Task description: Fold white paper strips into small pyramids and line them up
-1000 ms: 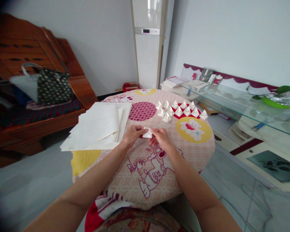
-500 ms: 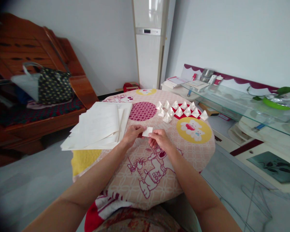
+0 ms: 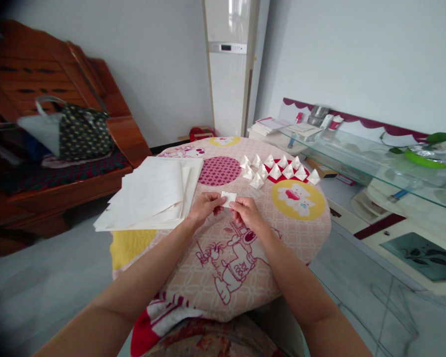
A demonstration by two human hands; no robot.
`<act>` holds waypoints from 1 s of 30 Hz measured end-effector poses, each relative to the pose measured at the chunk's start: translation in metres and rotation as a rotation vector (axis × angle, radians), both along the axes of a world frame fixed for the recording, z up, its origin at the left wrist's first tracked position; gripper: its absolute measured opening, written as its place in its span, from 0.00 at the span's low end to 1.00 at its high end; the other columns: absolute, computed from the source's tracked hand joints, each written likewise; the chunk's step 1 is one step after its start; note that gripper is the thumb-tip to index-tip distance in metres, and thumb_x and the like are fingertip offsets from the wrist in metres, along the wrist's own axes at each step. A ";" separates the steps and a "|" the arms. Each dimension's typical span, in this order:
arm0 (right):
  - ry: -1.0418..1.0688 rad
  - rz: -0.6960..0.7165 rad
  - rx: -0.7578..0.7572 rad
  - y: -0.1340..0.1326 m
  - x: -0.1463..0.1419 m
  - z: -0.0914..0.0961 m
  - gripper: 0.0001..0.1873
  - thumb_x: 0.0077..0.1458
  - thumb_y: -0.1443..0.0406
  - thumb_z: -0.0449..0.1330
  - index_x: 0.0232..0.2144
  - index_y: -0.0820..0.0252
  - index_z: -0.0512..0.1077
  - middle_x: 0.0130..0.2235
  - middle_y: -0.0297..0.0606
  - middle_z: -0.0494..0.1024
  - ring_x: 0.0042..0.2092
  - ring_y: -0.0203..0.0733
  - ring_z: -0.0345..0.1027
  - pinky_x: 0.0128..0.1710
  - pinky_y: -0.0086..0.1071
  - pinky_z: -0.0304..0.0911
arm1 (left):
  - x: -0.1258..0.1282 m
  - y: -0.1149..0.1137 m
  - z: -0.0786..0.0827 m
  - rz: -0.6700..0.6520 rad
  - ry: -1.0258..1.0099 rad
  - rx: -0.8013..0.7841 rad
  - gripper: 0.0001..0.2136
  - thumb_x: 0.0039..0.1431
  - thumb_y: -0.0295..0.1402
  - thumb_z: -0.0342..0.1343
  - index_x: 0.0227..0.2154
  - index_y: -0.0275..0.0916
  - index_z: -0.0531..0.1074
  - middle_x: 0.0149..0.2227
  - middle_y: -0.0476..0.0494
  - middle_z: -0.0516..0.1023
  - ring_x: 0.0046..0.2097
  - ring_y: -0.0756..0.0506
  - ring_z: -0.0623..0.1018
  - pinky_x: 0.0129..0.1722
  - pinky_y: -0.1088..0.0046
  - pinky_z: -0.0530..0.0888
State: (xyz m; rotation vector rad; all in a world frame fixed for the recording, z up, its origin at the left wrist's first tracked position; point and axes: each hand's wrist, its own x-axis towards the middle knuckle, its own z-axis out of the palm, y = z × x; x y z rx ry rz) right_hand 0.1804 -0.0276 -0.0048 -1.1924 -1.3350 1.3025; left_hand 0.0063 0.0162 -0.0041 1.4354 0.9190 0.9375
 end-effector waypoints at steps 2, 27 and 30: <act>-0.015 0.001 -0.004 0.000 0.002 -0.001 0.17 0.50 0.51 0.63 0.23 0.58 0.68 0.16 0.28 0.68 0.14 0.31 0.56 0.13 0.25 0.52 | 0.000 0.001 -0.002 0.017 -0.003 0.048 0.21 0.53 0.49 0.62 0.18 0.37 0.68 0.15 0.52 0.67 0.18 0.54 0.64 0.19 0.76 0.58; -0.039 0.087 0.015 -0.001 0.003 -0.002 0.16 0.53 0.52 0.61 0.25 0.59 0.70 0.16 0.27 0.67 0.16 0.30 0.56 0.15 0.25 0.50 | -0.001 0.002 -0.001 0.125 -0.089 0.189 0.22 0.57 0.48 0.60 0.16 0.38 0.65 0.16 0.53 0.64 0.21 0.53 0.62 0.24 0.74 0.58; -0.025 0.091 0.008 -0.001 0.003 -0.001 0.17 0.53 0.52 0.62 0.24 0.59 0.70 0.16 0.27 0.67 0.15 0.30 0.55 0.14 0.25 0.50 | 0.000 0.003 -0.004 0.146 -0.092 0.145 0.25 0.59 0.52 0.58 0.16 0.39 0.65 0.16 0.51 0.64 0.21 0.52 0.63 0.24 0.74 0.60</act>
